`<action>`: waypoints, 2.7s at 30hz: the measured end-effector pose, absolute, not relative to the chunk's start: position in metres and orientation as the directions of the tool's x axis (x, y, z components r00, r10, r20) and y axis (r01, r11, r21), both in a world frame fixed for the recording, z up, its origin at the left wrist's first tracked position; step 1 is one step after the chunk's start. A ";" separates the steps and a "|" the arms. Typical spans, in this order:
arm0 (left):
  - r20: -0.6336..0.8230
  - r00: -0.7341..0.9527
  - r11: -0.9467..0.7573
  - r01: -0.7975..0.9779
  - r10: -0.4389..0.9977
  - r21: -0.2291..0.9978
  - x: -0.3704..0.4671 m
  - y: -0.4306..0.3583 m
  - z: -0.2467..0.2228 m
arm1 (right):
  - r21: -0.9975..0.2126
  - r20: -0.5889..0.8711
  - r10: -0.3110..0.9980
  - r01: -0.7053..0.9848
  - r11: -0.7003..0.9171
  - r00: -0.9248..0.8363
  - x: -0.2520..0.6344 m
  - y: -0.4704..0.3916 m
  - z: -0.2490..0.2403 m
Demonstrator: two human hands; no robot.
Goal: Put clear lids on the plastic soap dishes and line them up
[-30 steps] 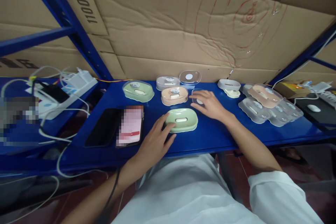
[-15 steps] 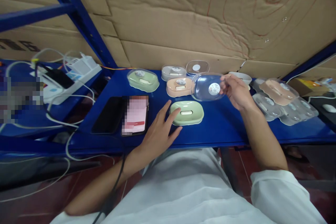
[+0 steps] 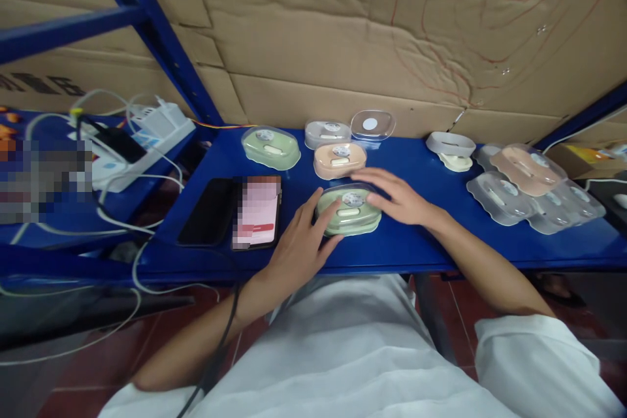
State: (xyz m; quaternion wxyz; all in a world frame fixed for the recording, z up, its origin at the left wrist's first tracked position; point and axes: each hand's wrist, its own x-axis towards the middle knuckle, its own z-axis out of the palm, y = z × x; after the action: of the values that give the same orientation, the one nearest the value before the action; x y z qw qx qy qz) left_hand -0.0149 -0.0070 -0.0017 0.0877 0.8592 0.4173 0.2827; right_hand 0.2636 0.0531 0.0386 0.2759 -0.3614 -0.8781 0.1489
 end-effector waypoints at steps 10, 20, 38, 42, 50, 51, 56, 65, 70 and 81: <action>0.399 0.481 -0.619 0.684 0.780 0.385 -0.015 -0.006 -0.010 | -0.102 0.295 0.522 0.517 0.850 -0.800 0.251 0.046 0.022; 0.405 0.494 -0.632 0.682 0.769 0.368 -0.014 -0.005 -0.007 | -0.314 0.366 0.553 0.460 0.831 -0.749 0.261 0.056 0.017; 0.524 0.442 -0.680 0.561 0.728 0.472 -0.016 -0.008 0.001 | -0.464 0.402 0.595 0.405 0.788 -0.696 0.254 0.049 0.016; 0.537 0.437 -0.686 0.552 0.722 0.473 -0.017 -0.006 -0.001 | -0.370 0.379 0.536 0.408 0.835 -0.754 0.262 0.057 0.014; 0.558 0.457 -0.711 0.566 0.692 0.418 -0.017 -0.004 -0.007 | -0.214 0.323 0.519 0.473 0.855 -0.792 0.269 0.060 0.019; 0.553 0.457 -0.707 0.570 0.697 0.420 -0.017 -0.004 -0.008 | -0.197 0.321 0.523 0.485 0.852 -0.789 0.269 0.059 0.021; 0.491 0.490 -0.690 0.582 0.720 0.431 -0.017 -0.006 -0.003 | -0.122 0.313 0.547 0.538 0.834 -0.776 0.271 0.055 0.021; 0.465 0.479 -0.664 0.607 0.744 0.437 -0.016 -0.006 -0.003 | -0.247 0.330 0.592 0.538 0.806 -0.735 0.274 0.058 0.012; 0.491 0.437 -0.649 0.614 0.753 0.449 -0.015 -0.004 -0.008 | -0.230 0.370 0.549 0.499 0.836 -0.749 0.265 0.054 0.017; 0.471 0.441 -0.639 0.622 0.763 0.452 -0.015 -0.003 -0.007 | -0.432 0.333 0.629 0.479 0.764 -0.702 0.267 0.057 0.013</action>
State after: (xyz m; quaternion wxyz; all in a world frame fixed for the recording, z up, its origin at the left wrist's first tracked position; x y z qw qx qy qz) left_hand -0.0153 -0.0031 -0.0069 0.1063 0.8423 0.4113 0.3318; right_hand 0.2667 0.0571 0.0130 0.2365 -0.3049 -0.9089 0.1583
